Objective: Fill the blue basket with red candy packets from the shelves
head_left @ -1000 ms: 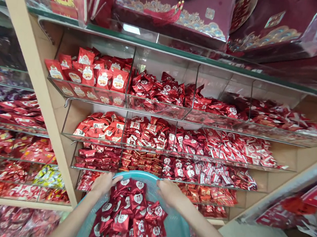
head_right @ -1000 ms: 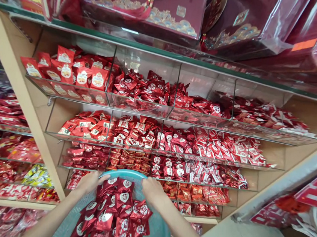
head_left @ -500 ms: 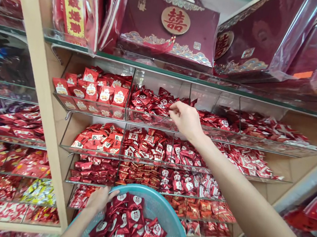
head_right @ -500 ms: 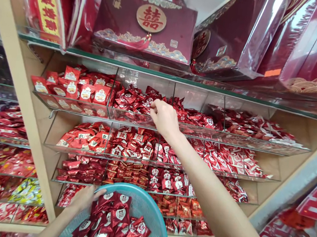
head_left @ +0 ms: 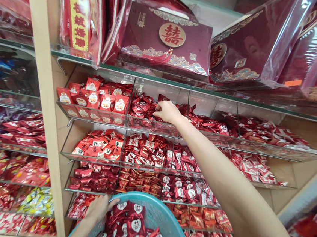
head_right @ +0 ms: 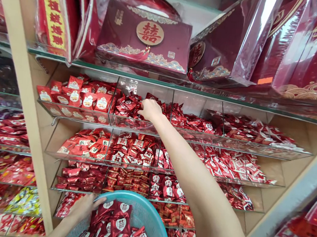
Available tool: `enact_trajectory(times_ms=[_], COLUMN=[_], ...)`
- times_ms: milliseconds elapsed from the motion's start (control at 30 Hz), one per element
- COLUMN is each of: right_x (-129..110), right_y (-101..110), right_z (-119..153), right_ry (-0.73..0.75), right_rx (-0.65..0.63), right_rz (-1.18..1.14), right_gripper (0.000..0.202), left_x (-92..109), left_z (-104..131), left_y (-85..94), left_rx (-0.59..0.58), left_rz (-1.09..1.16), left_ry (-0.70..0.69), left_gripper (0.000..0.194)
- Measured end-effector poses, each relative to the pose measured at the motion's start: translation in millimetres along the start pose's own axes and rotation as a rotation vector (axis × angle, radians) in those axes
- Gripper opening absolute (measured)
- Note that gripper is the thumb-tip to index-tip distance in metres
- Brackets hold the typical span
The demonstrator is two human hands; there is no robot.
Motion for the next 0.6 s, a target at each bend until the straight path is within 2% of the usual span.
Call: enact_trajectory(times_ms=[100, 167, 300, 433, 533, 600], right_x=[7, 11, 18, 23, 23, 19], right_y=[-3, -3, -8, -6, 4, 18], right_z=[-3, -6, -11, -13, -9, 0], right_ry=[-0.125, -0.138, -0.046, 0.052, 0.08, 0.101], right_rx=[-0.065, -0.081, -0.07, 0.002, 0.06, 0.114], right_rz=[0.035, 0.03, -0.026, -0.143, -0.277, -0.357], right_gripper=[0.023, 0.026, 0.025, 0.022, 0.022, 0.024], left_x=[1, 2, 2, -1, -2, -1], left_z=[0, 1, 2, 4, 4, 3], left_y=[1.3, 2.3, 4.1, 4.4, 4.4, 4.4], left_rx=[0.003, 0.002, -0.004, -0.022, -0.033, -0.037], left_rz=[0.004, 0.007, 0.018, 0.038, 0.04, 0.029], left_ry=[-0.004, -0.008, -0.001, 0.04, 0.056, 0.045], left_gripper=[0.052, 0.051, 0.05, 0.052, 0.052, 0.053])
Point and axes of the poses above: each hand's wrist, its own z-axis away from the middle knuckle, its own y-axis out of the back of the hand, x = y × z, the point moved 10 cm from there along -z, towards the middle knuckle, and after that the axes turned 6 degrees about -z, right-handed, at the moved point
